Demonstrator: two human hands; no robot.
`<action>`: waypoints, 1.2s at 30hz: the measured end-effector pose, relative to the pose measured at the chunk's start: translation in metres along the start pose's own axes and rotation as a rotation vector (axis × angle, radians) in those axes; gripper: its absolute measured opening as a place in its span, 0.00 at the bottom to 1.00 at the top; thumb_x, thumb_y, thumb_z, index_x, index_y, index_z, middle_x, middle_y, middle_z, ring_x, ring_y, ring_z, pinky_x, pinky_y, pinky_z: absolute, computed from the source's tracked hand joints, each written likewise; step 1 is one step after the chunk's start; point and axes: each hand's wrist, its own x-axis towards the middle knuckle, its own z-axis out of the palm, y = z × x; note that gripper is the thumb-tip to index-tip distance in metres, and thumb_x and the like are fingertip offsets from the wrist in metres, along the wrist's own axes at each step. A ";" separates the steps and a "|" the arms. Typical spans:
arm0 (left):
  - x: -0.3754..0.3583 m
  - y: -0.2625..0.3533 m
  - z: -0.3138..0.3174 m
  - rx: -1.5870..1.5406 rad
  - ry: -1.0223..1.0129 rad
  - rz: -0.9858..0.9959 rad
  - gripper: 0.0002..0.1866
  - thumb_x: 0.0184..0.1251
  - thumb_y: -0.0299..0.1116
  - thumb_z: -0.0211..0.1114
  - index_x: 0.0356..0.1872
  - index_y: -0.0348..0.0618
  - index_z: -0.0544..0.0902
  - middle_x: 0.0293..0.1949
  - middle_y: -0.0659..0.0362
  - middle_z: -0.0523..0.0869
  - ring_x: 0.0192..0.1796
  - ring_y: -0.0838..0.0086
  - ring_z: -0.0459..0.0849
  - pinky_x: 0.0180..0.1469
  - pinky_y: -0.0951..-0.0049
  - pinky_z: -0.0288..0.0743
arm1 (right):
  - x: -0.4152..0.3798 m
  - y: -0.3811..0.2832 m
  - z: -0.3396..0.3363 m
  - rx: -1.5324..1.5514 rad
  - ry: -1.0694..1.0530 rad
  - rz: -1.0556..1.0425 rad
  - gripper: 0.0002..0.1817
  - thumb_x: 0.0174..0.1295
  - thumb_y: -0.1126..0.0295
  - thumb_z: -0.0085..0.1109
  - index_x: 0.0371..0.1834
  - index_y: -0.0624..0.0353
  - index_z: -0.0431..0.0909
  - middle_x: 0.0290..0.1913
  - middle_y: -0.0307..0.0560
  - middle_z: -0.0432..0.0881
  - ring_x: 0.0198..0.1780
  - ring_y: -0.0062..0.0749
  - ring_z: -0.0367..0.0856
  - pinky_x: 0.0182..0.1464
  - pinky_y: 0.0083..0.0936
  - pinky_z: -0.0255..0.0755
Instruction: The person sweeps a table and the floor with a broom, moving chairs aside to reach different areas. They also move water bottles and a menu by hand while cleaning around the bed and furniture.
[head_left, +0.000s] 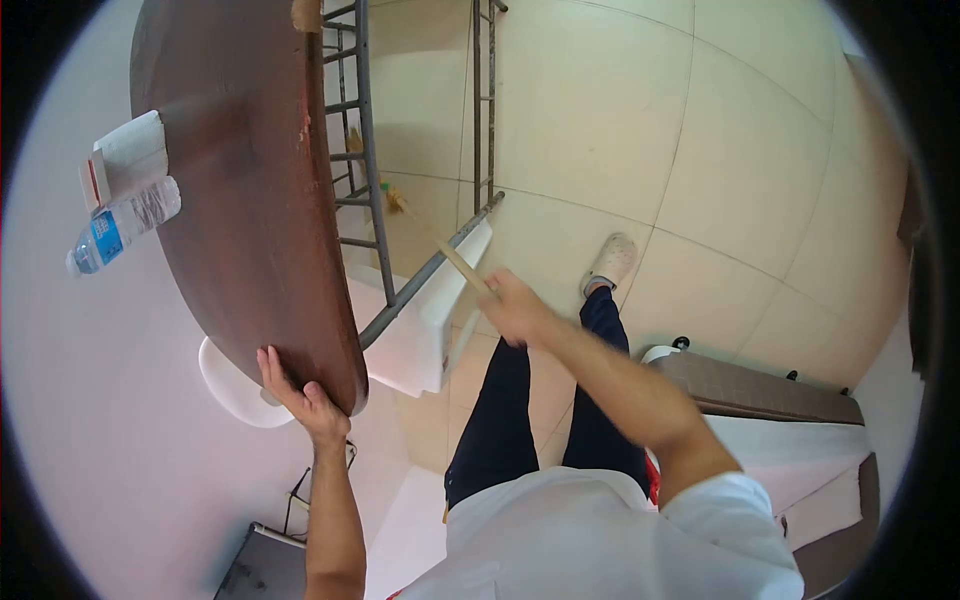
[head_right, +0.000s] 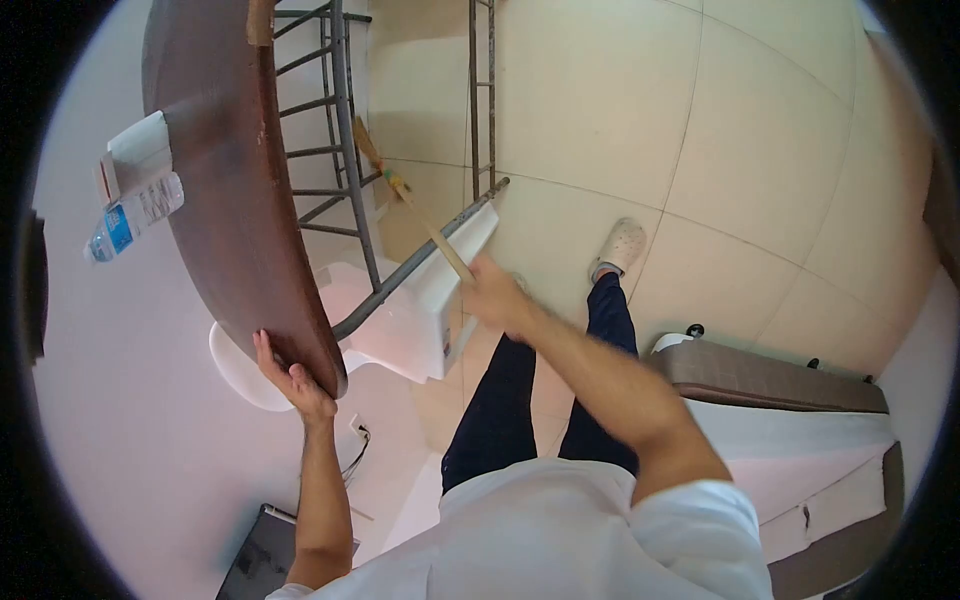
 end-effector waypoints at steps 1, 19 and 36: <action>-0.001 0.000 0.000 -0.007 -0.002 -0.008 0.40 0.71 0.61 0.38 0.68 0.31 0.57 0.69 0.40 0.55 0.72 0.50 0.52 0.71 0.52 0.45 | 0.068 0.022 0.007 -0.191 0.020 -0.092 0.18 0.56 0.72 0.54 0.49 0.67 0.67 0.20 0.48 0.73 0.19 0.33 0.74 0.18 0.31 0.67; 0.001 -0.008 -0.004 0.024 -0.009 -0.015 0.40 0.70 0.60 0.40 0.67 0.31 0.58 0.70 0.41 0.54 0.72 0.51 0.52 0.71 0.53 0.44 | 0.120 -0.097 0.015 -0.238 0.552 -0.538 0.15 0.61 0.72 0.49 0.49 0.62 0.61 0.31 0.68 0.78 0.36 0.64 0.79 0.37 0.50 0.72; 0.001 -0.005 -0.007 0.016 0.021 0.012 0.38 0.70 0.59 0.43 0.67 0.33 0.61 0.70 0.43 0.55 0.72 0.49 0.52 0.70 0.50 0.46 | 0.031 -0.114 0.055 -0.257 0.361 -0.309 0.18 0.64 0.72 0.46 0.55 0.64 0.62 0.40 0.67 0.77 0.46 0.60 0.78 0.43 0.47 0.71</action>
